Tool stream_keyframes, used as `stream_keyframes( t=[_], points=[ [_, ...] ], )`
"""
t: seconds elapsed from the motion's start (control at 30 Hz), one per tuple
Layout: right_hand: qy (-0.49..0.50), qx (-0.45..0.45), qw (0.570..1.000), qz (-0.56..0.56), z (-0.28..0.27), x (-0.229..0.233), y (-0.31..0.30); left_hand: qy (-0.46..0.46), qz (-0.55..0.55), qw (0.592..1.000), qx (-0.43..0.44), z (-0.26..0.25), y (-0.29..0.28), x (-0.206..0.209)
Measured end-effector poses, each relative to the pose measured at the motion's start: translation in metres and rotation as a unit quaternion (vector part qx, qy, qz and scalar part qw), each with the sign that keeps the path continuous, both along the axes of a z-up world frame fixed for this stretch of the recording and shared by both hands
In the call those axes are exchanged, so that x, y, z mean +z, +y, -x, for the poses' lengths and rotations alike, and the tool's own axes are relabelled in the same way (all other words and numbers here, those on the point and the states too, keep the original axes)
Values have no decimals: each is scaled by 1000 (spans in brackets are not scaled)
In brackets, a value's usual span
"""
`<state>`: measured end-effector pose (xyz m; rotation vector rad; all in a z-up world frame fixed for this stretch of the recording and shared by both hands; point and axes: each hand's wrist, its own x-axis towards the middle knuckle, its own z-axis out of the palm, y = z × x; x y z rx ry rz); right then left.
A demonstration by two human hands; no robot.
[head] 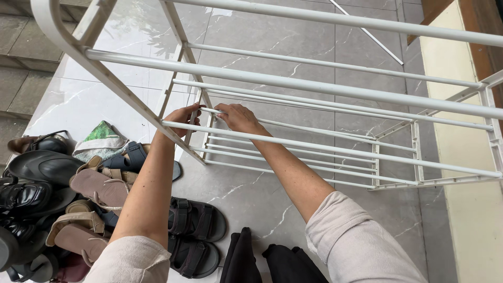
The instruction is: The person assembles a white metal shoe rack by inserting horizontal bars into the frame slots. They adjust the bars to ensure they are seated correctly and secure the structure by hand.
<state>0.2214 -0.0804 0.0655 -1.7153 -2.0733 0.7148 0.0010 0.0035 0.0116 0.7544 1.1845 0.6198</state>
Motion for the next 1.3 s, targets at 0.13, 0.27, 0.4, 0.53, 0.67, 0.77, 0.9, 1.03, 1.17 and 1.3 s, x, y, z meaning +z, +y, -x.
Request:
stream_keyframes(
  t=[0.13,0.27,0.4,0.53,0.67,0.77,0.9,1.03,1.17,1.3],
  points=[
    [-48,-6,997,67,5,0,3,12,-6,1000,-11,2,-7,10],
    [-59,44,995,65,10,-11,12,29,-12,999,-18,2,-10,19],
    [-48,43,994,86,14,-11,9,25,-24,999,-24,3,-9,19],
    [-47,43,991,115,16,-2,-2,63,-30,997,-23,1,-12,19],
    [-16,40,993,106,16,6,-10,68,-31,997,-20,1,-17,25],
    [-11,16,991,135,16,7,-12,80,-16,997,-4,3,-24,26],
    [-12,24,994,109,14,1,-10,44,-37,998,-34,14,-28,11],
    [2,7,991,131,13,-4,-9,-13,-63,997,-48,18,-24,-8],
    [14,22,994,107,14,-12,-7,0,-67,997,-45,18,-23,-11],
    [-6,28,994,110,16,-17,-3,21,-75,996,-40,19,-24,-11]
  ],
)
